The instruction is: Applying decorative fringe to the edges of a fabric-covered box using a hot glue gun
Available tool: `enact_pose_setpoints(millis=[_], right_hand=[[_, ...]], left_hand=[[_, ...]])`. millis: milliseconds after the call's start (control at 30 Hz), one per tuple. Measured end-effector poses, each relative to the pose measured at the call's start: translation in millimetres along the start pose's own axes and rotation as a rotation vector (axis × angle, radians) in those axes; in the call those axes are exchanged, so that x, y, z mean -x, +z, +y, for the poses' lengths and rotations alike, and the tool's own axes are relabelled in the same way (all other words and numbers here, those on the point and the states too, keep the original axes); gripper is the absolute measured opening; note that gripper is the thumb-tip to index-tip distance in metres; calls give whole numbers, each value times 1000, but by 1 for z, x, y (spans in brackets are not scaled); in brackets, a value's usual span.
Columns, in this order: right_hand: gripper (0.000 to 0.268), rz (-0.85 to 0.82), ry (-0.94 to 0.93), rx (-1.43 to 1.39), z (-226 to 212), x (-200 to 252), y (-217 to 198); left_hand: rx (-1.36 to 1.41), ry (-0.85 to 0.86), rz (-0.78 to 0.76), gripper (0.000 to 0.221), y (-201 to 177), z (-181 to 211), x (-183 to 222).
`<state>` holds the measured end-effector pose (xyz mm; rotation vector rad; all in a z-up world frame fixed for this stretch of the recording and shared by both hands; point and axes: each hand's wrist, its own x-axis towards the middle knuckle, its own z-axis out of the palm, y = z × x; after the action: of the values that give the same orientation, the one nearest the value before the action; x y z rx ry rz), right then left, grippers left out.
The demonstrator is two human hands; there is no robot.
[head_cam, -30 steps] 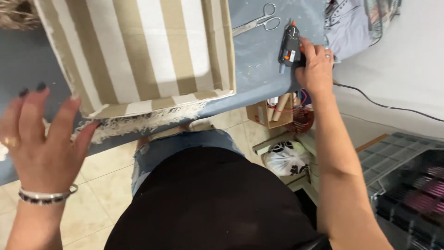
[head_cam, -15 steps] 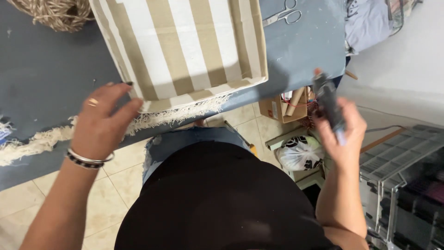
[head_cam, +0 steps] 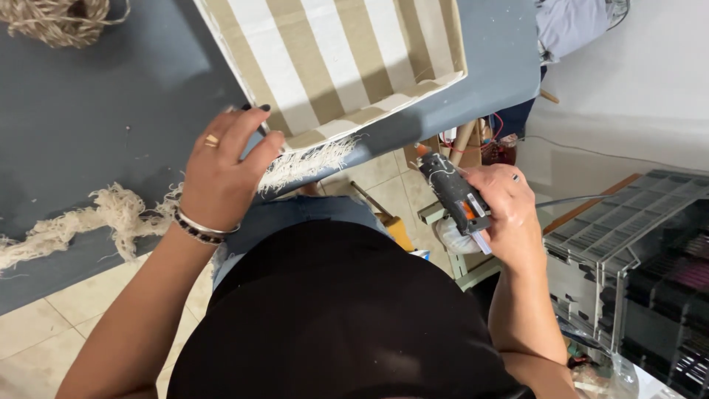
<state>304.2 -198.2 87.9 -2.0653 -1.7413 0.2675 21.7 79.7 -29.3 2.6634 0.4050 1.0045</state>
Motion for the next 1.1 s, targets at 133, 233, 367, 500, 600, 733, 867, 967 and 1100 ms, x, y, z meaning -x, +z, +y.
enact_pose_setpoints(millis=[133, 233, 367, 500, 600, 733, 867, 967, 1100], right_hand=[[54, 64, -88, 4, 15, 3, 13], [50, 72, -117, 48, 26, 11, 28], [46, 61, -150, 54, -1, -22, 11], [39, 53, -177, 76, 2, -32, 11], [35, 57, -186, 52, 11, -31, 20], [34, 53, -195, 1, 22, -26, 29], [33, 60, -195, -9, 23, -21, 30], [31, 130, -197, -50, 23, -19, 32], [34, 158, -174, -44, 28, -13, 42]], left_hand=[[-121, 16, 88, 5, 20, 8, -7], [-89, 2, 85, 4, 24, 19, -16], [-83, -22, 99, 9, 48, 33, -24], [-88, -24, 148, 5, 70, 46, -33], [-110, -7, 165, 7, 77, 51, -41], [-107, -29, 64, 8, 72, 54, -42], [-63, -12, 12, 9, 81, 58, -43], [40, 35, -1, 13, 86, 67, -52], [49, 28, 4, 12, 97, 69, -48]])
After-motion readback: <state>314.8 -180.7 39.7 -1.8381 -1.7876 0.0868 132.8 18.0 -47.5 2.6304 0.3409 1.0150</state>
